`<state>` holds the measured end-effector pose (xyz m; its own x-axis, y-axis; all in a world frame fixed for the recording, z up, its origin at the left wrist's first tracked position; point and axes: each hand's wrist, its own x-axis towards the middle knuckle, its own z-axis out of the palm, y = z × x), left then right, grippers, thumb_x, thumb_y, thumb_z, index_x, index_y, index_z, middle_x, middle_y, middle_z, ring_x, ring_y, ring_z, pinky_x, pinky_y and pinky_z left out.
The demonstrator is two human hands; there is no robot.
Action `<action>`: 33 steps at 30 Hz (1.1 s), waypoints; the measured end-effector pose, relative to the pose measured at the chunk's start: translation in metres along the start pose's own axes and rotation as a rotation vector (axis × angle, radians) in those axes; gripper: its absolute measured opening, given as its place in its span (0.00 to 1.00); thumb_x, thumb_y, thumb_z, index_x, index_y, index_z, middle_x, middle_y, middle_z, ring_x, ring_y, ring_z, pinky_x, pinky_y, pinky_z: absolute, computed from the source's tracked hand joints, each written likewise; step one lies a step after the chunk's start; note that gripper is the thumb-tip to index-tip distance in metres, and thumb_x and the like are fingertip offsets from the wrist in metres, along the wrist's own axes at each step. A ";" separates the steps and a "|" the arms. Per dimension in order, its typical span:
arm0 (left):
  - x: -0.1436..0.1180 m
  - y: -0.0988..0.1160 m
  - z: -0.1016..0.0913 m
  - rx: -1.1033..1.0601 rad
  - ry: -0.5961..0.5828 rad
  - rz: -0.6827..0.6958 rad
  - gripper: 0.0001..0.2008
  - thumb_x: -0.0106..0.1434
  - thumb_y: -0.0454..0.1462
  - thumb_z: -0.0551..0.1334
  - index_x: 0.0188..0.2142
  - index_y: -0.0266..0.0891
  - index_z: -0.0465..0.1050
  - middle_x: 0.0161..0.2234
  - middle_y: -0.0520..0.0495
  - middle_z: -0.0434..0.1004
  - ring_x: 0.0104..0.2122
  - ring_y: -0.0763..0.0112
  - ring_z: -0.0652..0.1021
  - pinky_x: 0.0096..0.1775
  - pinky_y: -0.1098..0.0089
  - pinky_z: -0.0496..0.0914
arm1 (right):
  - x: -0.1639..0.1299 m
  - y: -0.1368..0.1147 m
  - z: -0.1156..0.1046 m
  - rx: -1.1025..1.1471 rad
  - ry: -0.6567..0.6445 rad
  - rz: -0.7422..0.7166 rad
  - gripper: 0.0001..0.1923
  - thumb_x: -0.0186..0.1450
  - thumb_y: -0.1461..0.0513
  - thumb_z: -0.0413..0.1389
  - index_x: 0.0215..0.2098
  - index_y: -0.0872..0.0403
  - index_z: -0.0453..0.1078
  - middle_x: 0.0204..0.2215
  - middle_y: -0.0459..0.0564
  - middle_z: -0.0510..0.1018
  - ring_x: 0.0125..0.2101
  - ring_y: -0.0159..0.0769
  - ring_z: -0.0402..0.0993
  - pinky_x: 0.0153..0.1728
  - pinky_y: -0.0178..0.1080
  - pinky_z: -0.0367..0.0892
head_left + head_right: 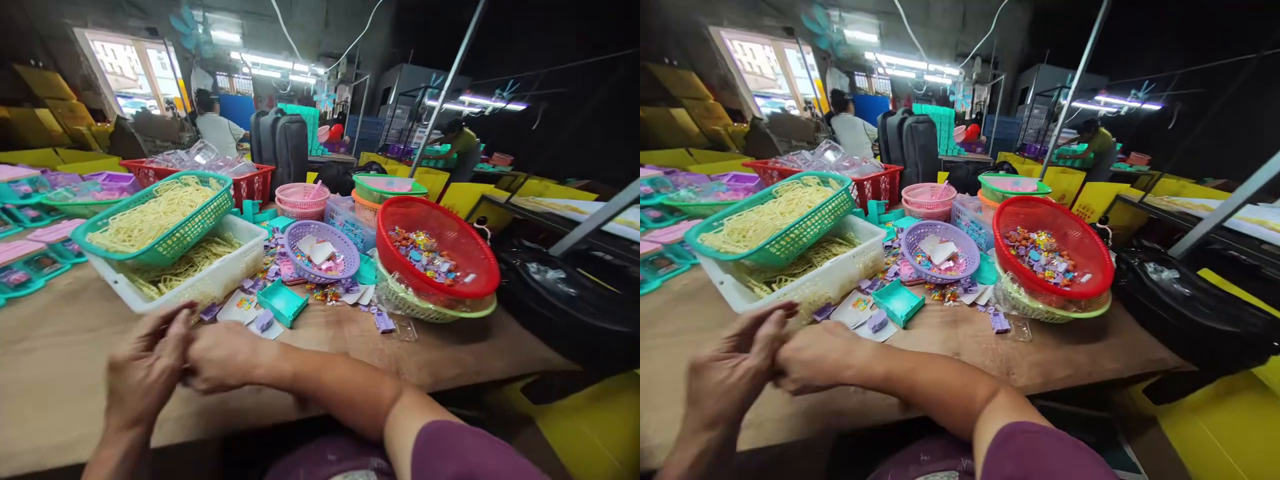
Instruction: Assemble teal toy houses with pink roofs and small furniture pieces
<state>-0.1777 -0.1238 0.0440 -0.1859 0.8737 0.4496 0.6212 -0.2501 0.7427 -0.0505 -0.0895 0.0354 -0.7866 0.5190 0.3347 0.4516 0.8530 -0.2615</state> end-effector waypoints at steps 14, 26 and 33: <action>0.006 0.123 0.124 0.261 -1.114 0.677 0.25 0.59 0.33 0.58 0.57 0.47 0.68 0.56 0.44 0.74 0.53 0.60 0.75 0.52 0.62 0.70 | -0.241 0.073 -0.104 0.483 0.225 0.351 0.05 0.67 0.59 0.57 0.35 0.52 0.71 0.32 0.45 0.74 0.35 0.33 0.69 0.38 0.36 0.63; 0.041 0.203 0.315 0.396 -1.066 0.910 0.09 0.56 0.27 0.59 0.29 0.37 0.77 0.35 0.38 0.81 0.47 0.54 0.75 0.47 0.59 0.68 | -0.267 0.089 -0.119 1.672 0.804 0.807 0.17 0.56 0.50 0.66 0.29 0.51 0.67 0.23 0.41 0.68 0.24 0.29 0.63 0.27 0.33 0.61; 0.068 0.201 0.302 0.172 -1.021 0.721 0.04 0.56 0.35 0.64 0.27 0.35 0.76 0.42 0.39 0.79 0.47 0.53 0.72 0.49 0.56 0.63 | -0.274 0.080 -0.135 1.700 0.674 0.733 0.18 0.57 0.50 0.66 0.29 0.53 0.66 0.21 0.40 0.65 0.21 0.26 0.59 0.24 0.31 0.55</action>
<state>0.1646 0.0115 0.0742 0.8596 0.5046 0.0798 0.4417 -0.8125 0.3804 0.2583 -0.1564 0.0449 -0.2223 0.9699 -0.0994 -0.5642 -0.2111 -0.7982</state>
